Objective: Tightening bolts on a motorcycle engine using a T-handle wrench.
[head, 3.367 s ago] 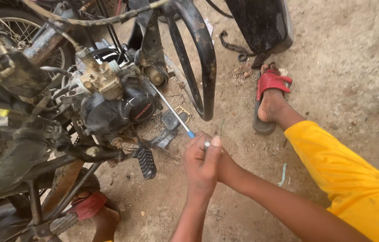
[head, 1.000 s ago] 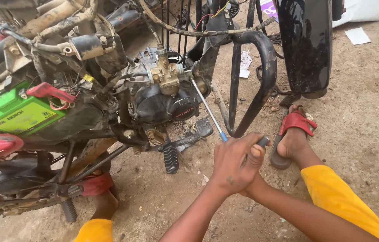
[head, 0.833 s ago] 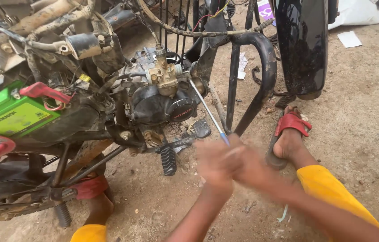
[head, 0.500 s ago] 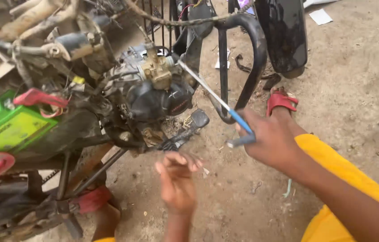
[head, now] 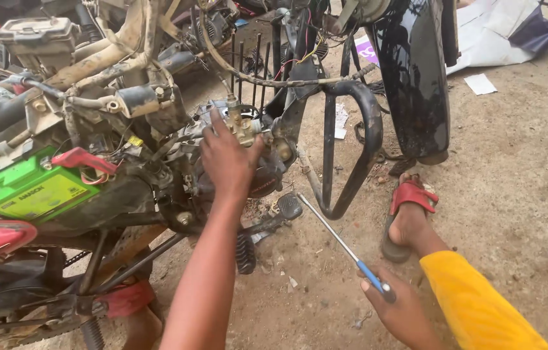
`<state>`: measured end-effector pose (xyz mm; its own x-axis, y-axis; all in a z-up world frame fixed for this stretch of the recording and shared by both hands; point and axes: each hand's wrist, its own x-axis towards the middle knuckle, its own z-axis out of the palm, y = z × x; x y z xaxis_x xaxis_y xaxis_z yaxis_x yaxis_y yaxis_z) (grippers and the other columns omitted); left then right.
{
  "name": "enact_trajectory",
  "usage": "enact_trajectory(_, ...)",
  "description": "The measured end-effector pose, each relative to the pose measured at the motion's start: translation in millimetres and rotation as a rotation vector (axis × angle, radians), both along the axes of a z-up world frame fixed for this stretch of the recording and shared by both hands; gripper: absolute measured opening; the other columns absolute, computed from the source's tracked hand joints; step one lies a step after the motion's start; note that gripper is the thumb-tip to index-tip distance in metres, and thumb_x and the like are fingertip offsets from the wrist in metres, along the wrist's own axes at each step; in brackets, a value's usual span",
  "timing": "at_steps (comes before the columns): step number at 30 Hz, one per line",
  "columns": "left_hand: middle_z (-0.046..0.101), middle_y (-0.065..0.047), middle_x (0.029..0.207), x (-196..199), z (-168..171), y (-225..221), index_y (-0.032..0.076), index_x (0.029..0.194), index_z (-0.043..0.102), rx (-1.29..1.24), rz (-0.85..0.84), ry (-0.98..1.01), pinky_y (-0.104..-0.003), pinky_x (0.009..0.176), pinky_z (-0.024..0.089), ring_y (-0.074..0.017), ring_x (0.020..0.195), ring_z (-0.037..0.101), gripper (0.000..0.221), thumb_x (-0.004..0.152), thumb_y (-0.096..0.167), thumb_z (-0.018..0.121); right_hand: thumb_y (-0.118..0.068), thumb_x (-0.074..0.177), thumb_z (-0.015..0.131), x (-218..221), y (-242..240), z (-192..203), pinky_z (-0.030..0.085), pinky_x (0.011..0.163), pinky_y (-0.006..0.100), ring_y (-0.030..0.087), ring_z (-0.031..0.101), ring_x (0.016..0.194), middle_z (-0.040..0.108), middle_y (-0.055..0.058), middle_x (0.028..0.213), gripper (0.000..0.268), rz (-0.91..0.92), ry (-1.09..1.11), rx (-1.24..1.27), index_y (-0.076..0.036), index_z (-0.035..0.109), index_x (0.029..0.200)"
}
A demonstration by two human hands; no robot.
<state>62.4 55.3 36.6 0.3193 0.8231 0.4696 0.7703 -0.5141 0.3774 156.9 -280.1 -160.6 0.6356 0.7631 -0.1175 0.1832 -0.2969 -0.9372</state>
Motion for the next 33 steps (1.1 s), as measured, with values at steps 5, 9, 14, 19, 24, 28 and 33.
enact_trajectory(5,0.041,-0.029,0.145,-7.0,-7.8,25.9,0.002,0.146,0.035,0.265,0.003,-0.11,-0.057,0.104,0.042,-0.0457,0.129,0.049,0.093,0.079,0.037,0.089,-0.031,0.086,0.07,7.0,-9.3,1.4,0.054,0.074,0.029,0.014,0.069,0.079,0.076,0.004,0.08,0.034,0.01,-0.045,-0.103,-0.015,0.072,0.115)
enact_trajectory(9,0.036,-0.027,0.148,-7.0,-8.0,45.9,0.0,0.147,0.037,0.368,-0.085,-0.081,-0.055,0.11,0.043,-0.0483,0.135,0.045,0.088,0.085,0.034,0.089,-0.033,0.086,0.072,6.2,-3.6,19.1,0.055,0.072,0.032,0.017,0.074,0.07,0.073,0.008,0.075,0.036,0.005,-0.017,-0.194,-0.017,0.073,0.118)
enact_trajectory(14,0.023,-0.029,0.155,-3.6,-13.3,51.4,0.0,0.148,0.036,0.495,-0.183,-0.082,-0.055,0.115,0.04,-0.0527,0.142,0.035,0.089,0.084,0.03,0.089,-0.036,0.09,0.074,6.1,-10.3,-7.7,0.053,0.071,0.037,0.02,0.06,0.072,0.073,0.014,0.074,0.035,0.04,0.042,-0.321,-0.018,0.073,0.12)
enact_trajectory(19,0.023,-0.017,0.16,-0.4,-23.8,75.6,0.009,0.159,0.029,0.404,-0.268,-0.219,-0.048,0.124,0.04,-0.0373,0.152,0.035,0.088,0.095,0.026,0.087,-0.04,0.088,0.071,10.6,-4.2,-15.9,0.057,0.082,0.028,0.011,0.075,0.088,0.082,0.002,0.089,0.042,0.057,-0.054,-0.312,-0.028,0.069,0.128)
enact_trajectory(24,0.016,-0.027,0.164,7.5,-4.9,83.4,0.002,0.159,0.015,0.42,-0.242,-0.221,-0.049,0.12,0.043,-0.0424,0.148,0.034,0.095,0.094,0.019,0.082,-0.045,0.09,0.07,5.9,-4.7,-9.9,0.06,0.087,0.029,0.013,0.077,0.09,0.077,0.003,0.093,0.04,0.084,-0.04,-0.491,-0.03,0.067,0.126)
enact_trajectory(28,0.014,-0.029,0.165,1.0,-7.7,119.6,0.0,0.158,0.014,0.169,-0.148,-0.181,-0.044,0.102,0.047,-0.0429,0.144,0.036,0.08,0.094,0.002,0.063,-0.047,0.089,0.069,15.8,-2.7,-28.7,0.059,0.091,0.031,0.014,0.076,0.097,0.077,0.001,0.101,0.047,0.108,-0.07,-0.495,-0.033,0.065,0.134)
enact_trajectory(33,0.042,-0.03,0.158,8.8,-0.3,141.3,0.001,0.147,0.05,-0.732,-0.087,-0.914,-0.047,0.116,0.036,-0.0382,0.144,0.044,0.056,0.112,0.037,0.025,-0.046,0.088,0.066,10.7,-0.9,-23.9,0.057,0.093,0.032,0.015,0.077,0.102,0.082,0.001,0.104,0.047,0.095,-0.091,-0.443,-0.031,0.065,0.133)
